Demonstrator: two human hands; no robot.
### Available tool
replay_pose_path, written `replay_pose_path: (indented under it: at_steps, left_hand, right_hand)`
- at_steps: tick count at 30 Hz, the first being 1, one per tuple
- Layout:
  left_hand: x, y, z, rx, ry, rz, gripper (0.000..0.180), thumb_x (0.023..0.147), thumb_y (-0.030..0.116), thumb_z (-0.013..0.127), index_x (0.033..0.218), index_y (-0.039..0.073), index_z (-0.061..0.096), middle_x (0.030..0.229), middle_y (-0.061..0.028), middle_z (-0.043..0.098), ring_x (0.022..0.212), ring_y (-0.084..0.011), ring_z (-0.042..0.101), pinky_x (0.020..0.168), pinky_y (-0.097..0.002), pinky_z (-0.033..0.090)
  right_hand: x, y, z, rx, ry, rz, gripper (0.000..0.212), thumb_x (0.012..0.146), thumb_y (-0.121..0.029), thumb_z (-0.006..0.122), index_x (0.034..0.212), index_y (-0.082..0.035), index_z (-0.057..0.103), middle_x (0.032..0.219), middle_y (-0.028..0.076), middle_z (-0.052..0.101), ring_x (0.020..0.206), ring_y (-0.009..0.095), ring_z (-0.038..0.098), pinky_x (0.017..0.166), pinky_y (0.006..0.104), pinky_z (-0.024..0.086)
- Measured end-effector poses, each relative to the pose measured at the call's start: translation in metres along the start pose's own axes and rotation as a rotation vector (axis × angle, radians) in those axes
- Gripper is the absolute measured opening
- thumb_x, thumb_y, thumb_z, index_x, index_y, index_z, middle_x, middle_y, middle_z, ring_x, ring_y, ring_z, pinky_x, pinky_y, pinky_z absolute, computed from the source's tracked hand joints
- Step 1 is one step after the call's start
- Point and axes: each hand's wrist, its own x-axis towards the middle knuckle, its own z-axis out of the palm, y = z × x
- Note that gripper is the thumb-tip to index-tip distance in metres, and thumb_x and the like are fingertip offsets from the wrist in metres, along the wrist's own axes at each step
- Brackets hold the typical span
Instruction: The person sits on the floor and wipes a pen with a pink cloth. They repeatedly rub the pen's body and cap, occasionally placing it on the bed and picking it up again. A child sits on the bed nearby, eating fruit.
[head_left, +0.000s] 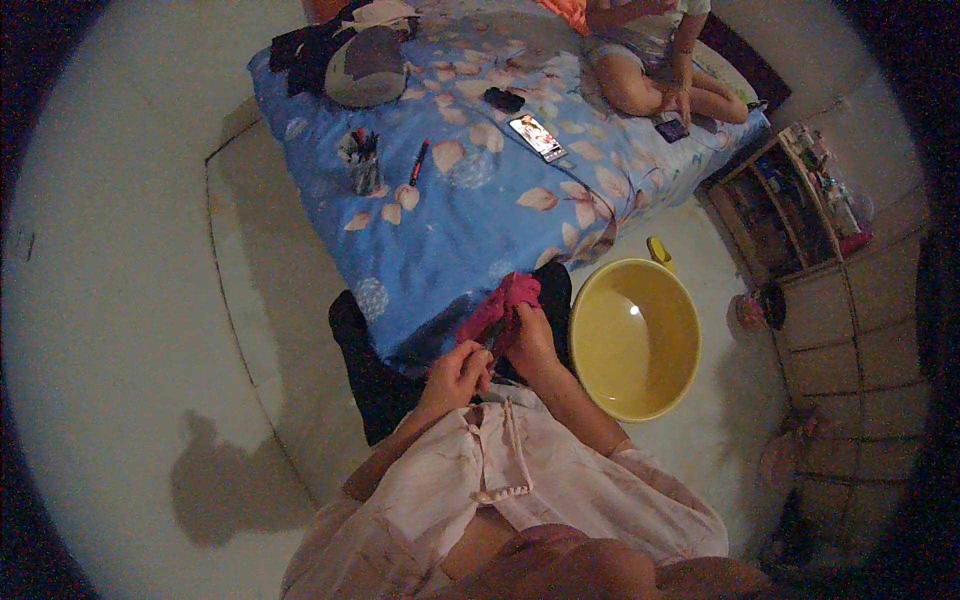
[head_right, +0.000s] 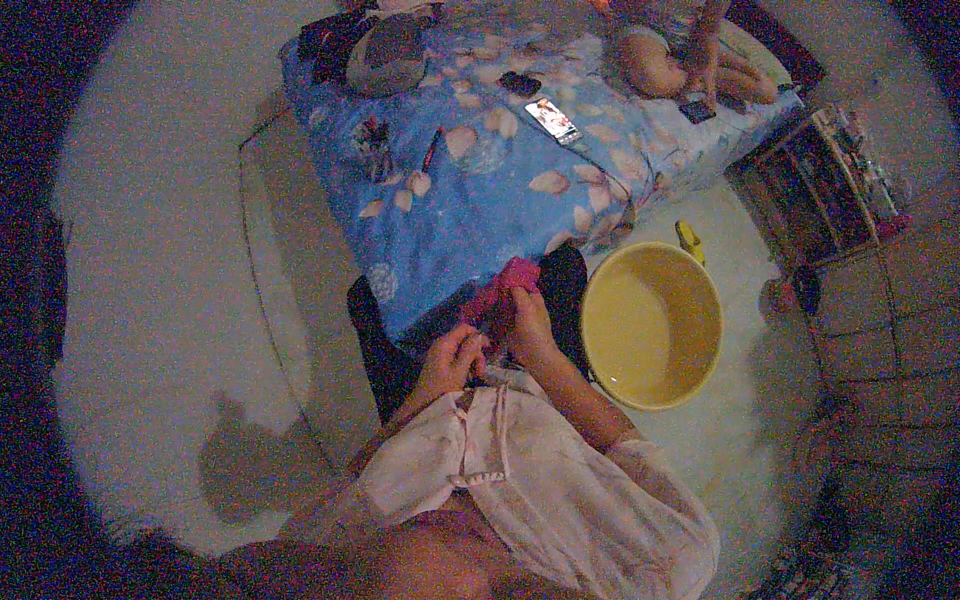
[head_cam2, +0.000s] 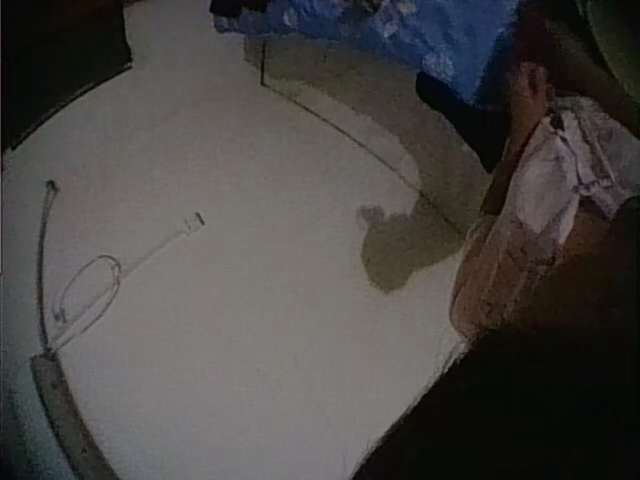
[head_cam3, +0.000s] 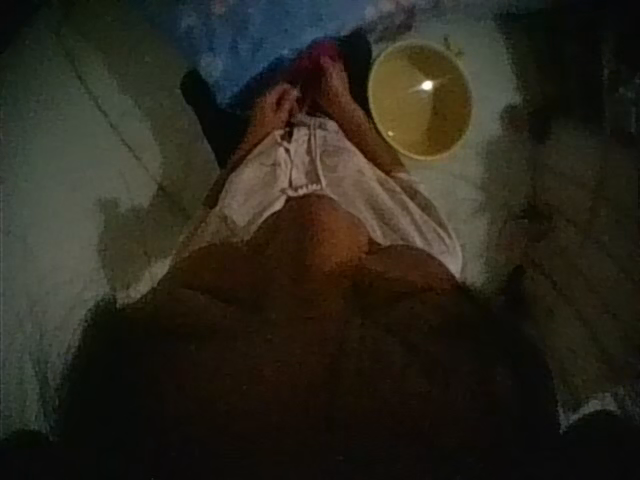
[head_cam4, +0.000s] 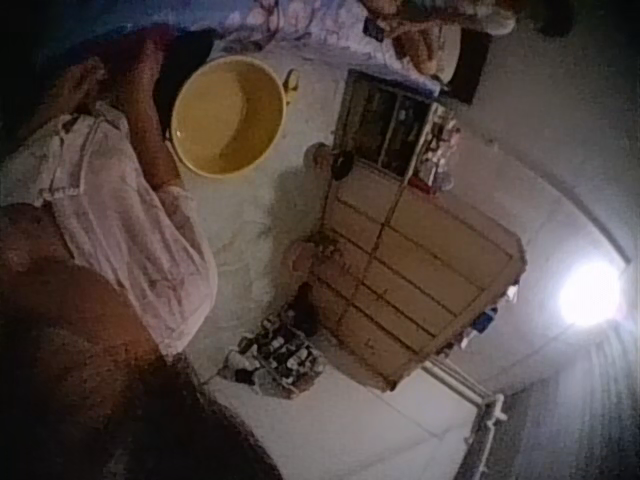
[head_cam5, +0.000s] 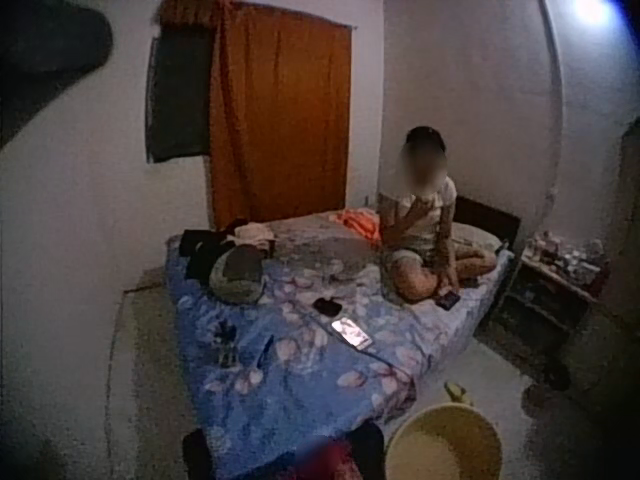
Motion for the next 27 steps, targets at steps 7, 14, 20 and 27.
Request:
replay_pose_path:
  at_steps: [7,14,20,27]
  left_hand:
    - [0.005,-0.019,-0.017,-1.145,-0.316,-0.413,0.028,0.097,0.030,0.040,0.095,0.005,0.054,0.059,-0.0028,0.047,0.044,-0.0092,0.037,0.039,-0.0236,0.027]
    - [-0.002,-0.001,-0.004,-0.563,-0.190,-0.395,0.027,0.096,0.029,0.044,0.096,0.004,0.054,0.063,-0.0041,0.053,0.046,-0.0132,0.045,0.042,-0.0249,0.034]
    - [0.000,-0.007,0.002,0.147,0.111,0.164,0.016,0.093,0.017,0.053,0.096,0.001,0.051,0.068,-0.0071,0.060,0.054,-0.0168,0.055,0.051,-0.0335,0.045]
    - [0.009,-0.012,-0.013,-0.669,-0.211,-0.361,0.026,0.096,0.030,0.043,0.091,0.007,0.054,0.058,-0.0017,0.049,0.044,-0.0111,0.042,0.040,-0.0243,0.032]
  right_hand:
    - [-0.027,0.007,0.022,-0.187,-0.026,0.093,0.024,0.088,-0.015,0.053,0.110,-0.007,0.053,0.102,0.006,0.058,0.087,0.019,0.056,0.079,0.0339,0.046]
    - [-0.002,-0.009,0.014,-0.042,0.112,-0.113,0.021,0.089,-0.019,0.050,0.106,-0.007,0.051,0.096,0.005,0.057,0.090,0.021,0.058,0.081,0.0355,0.047]
    - [-0.012,0.013,0.004,-0.175,0.148,-0.077,0.017,0.087,-0.016,0.052,0.102,-0.007,0.054,0.094,0.005,0.058,0.084,0.018,0.058,0.072,0.0322,0.047]
    - [-0.010,0.009,0.000,-0.146,0.056,0.035,0.023,0.091,-0.017,0.047,0.112,-0.007,0.048,0.096,0.007,0.058,0.084,0.020,0.057,0.073,0.0348,0.049]
